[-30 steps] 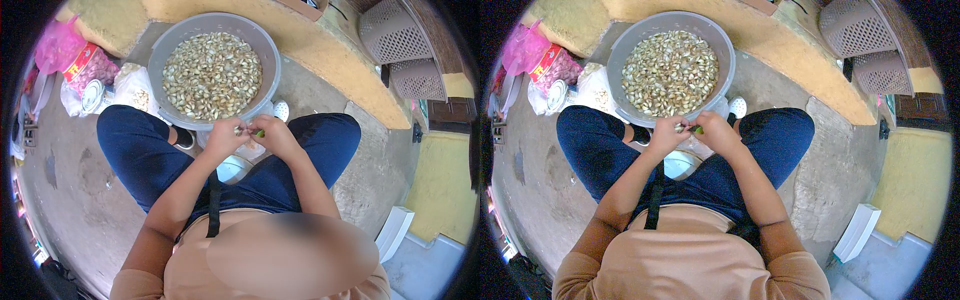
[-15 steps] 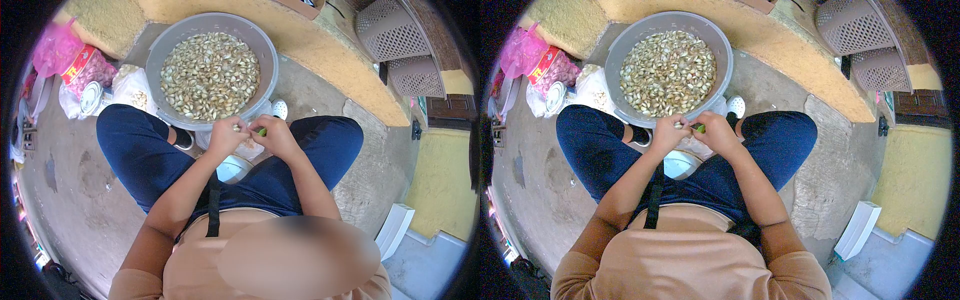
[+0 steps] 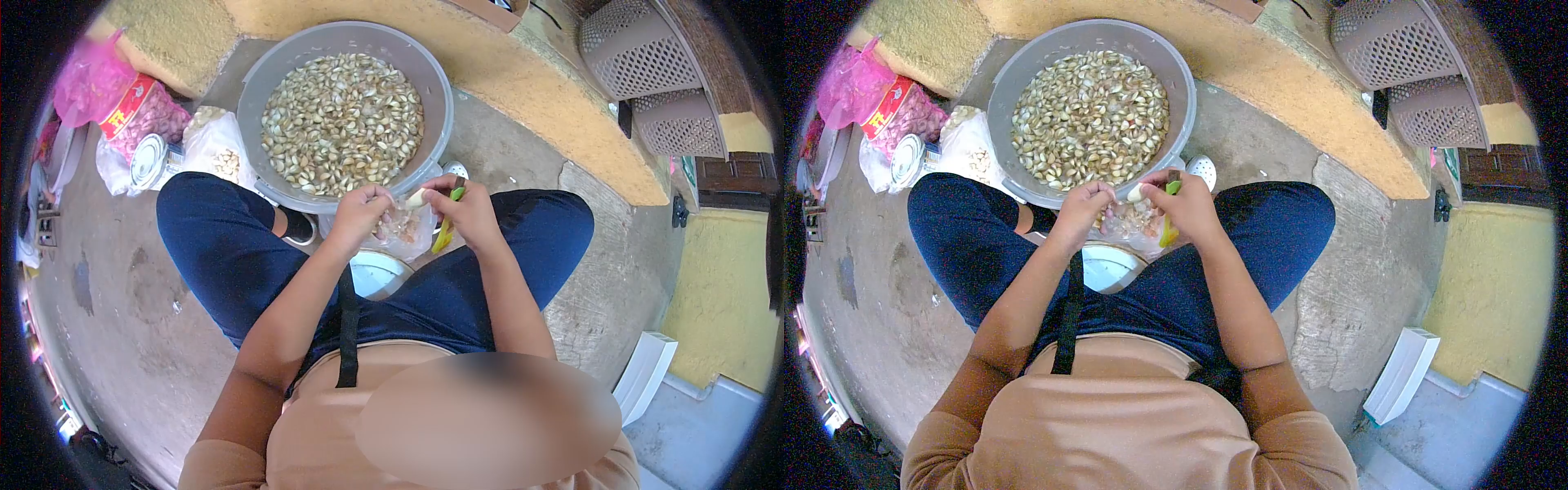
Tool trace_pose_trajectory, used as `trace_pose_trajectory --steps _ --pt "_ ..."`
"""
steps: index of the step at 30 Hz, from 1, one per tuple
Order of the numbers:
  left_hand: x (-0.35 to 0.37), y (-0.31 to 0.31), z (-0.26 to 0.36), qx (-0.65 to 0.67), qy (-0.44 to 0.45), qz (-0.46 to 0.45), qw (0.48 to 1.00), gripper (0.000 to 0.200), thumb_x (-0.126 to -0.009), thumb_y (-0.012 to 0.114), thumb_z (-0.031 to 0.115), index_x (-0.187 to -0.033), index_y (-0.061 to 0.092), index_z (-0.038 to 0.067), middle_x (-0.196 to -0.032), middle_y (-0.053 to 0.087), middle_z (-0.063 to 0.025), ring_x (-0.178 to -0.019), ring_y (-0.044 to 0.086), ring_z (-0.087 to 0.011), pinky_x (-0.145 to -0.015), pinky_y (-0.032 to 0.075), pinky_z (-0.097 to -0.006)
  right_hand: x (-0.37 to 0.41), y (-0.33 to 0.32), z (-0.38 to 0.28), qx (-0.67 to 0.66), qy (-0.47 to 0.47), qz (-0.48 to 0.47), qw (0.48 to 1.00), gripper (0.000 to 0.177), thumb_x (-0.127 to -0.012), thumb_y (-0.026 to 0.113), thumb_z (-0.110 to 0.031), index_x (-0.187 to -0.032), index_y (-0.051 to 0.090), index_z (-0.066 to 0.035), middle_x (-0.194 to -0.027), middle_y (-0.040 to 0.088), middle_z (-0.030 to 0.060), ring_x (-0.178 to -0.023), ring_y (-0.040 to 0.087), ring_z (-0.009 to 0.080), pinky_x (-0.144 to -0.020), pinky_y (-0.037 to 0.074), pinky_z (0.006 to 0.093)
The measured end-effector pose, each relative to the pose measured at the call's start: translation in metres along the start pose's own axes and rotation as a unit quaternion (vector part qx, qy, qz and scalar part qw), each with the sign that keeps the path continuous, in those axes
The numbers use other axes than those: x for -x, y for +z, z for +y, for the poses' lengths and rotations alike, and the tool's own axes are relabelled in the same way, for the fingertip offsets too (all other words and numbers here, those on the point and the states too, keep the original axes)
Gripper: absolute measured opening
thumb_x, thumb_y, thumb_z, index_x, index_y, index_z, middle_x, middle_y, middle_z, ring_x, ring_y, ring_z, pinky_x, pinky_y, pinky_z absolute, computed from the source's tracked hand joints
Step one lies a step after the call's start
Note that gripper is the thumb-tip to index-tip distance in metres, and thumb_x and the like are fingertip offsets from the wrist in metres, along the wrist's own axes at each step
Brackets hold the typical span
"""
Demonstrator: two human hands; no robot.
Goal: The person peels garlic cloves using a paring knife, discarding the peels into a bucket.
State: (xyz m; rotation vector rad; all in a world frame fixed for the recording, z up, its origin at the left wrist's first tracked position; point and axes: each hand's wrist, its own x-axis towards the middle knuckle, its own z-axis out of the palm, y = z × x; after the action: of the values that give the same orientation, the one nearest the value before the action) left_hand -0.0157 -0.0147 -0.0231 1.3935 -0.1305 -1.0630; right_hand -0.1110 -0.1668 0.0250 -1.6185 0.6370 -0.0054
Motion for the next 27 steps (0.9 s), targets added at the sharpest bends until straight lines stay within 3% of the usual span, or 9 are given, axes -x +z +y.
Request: trace_pose_trajectory --steps 2,5,11,17,20,23,26,27 --pt "-0.003 -0.002 -0.004 0.013 0.02 -0.012 1.0 0.015 -0.078 0.053 0.015 -0.081 0.057 0.001 -0.068 0.055 -0.0038 -0.054 0.052 -0.0082 -0.036 0.043 -0.0217 -0.001 -0.001 0.001 -0.05 0.011 -0.003 0.999 0.015 -0.075 0.062 -0.01 -0.087 0.061 -0.001 -0.064 0.054 0.0002 -0.054 0.047 0.0064 -0.049 0.038 0.0198" --pt "0.002 0.005 0.004 0.008 0.034 -0.047 0.998 0.017 -0.08 0.054 0.017 -0.084 0.058 0.001 -0.07 0.056 -0.003 -0.054 0.052 -0.0074 -0.037 0.042 -0.0205 0.0 -0.001 0.002 -0.014 0.008 -0.017 1.0 0.016 -0.074 0.062 -0.01 -0.087 0.062 -0.001 -0.064 0.054 0.0004 -0.054 0.048 0.0066 -0.05 0.039 0.0199" --pt "0.013 0.013 0.01 -0.105 0.08 -0.039 0.991 0.017 -0.078 0.06 0.017 -0.085 0.061 0.002 -0.073 0.057 -0.0022 -0.057 0.053 -0.0065 -0.038 0.042 -0.0192 0.005 -0.001 -0.001 0.072 -0.018 -0.035 0.997 0.02 -0.072 0.066 -0.012 -0.086 0.061 0.001 -0.074 0.061 0.0068 -0.066 0.055 0.0117 -0.061 0.044 0.0241" --pt "0.013 0.014 0.013 -0.123 0.07 -0.038 0.989 0.016 -0.078 0.06 0.015 -0.085 0.06 0.0 -0.072 0.058 -0.0028 -0.057 0.053 -0.0071 -0.041 0.041 -0.0194 0.006 -0.004 0.0 0.111 -0.054 -0.038 0.992 0.017 -0.07 0.066 -0.01 -0.083 0.063 -0.001 -0.079 0.061 0.0073 -0.071 0.056 0.0129 -0.065 0.044 0.0246" --pt "0.012 0.011 0.012 -0.139 0.077 -0.046 0.986 0.016 -0.077 0.061 0.017 -0.083 0.062 0.002 -0.074 0.059 -0.0029 -0.057 0.054 -0.0066 -0.039 0.042 -0.0193 0.006 -0.004 0.003 0.118 -0.084 -0.053 0.988 0.014 -0.073 0.063 -0.008 -0.086 0.064 -0.001 -0.068 0.058 0.0014 -0.058 0.05 0.0068 -0.053 0.041 0.0205" --pt "0.011 0.008 0.012 -0.13 0.07 -0.065 0.987 0.016 -0.077 0.061 0.017 -0.081 0.062 0.002 -0.072 0.059 -0.0025 -0.058 0.054 -0.006 -0.038 0.041 -0.0185 0.005 -0.005 0.006 0.114 -0.086 -0.068 0.987 0.014 -0.073 0.063 -0.009 -0.085 0.063 -0.001 -0.068 0.058 0.0016 -0.058 0.051 0.0071 -0.053 0.041 0.0208" --pt "0.014 0.01 0.015 -0.172 0.065 -0.051 0.982 0.013 -0.078 0.058 0.014 -0.082 0.06 0.001 -0.069 0.058 -0.0033 -0.058 0.052 -0.0057 -0.041 0.041 -0.0198 0.006 -0.003 0.003 0.077 -0.018 -0.07 0.994 0.016 -0.069 0.065 -0.009 -0.082 0.063 -0.001 -0.076 0.061 0.0061 -0.068 0.056 0.012 -0.062 0.045 0.0236" --pt "0.012 0.01 0.012 -0.197 0.121 -0.034 0.972 0.013 -0.078 0.058 0.013 -0.081 0.06 0.001 -0.068 0.058 -0.0032 -0.058 0.052 -0.0061 -0.043 0.041 -0.0203 0.006 -0.002 0.003 0.064 -0.012 -0.065 0.996 0.017 -0.069 0.066 -0.01 -0.083 0.063 0.0 -0.074 0.061 0.0063 -0.066 0.056 0.0117 -0.061 0.045 0.0236"
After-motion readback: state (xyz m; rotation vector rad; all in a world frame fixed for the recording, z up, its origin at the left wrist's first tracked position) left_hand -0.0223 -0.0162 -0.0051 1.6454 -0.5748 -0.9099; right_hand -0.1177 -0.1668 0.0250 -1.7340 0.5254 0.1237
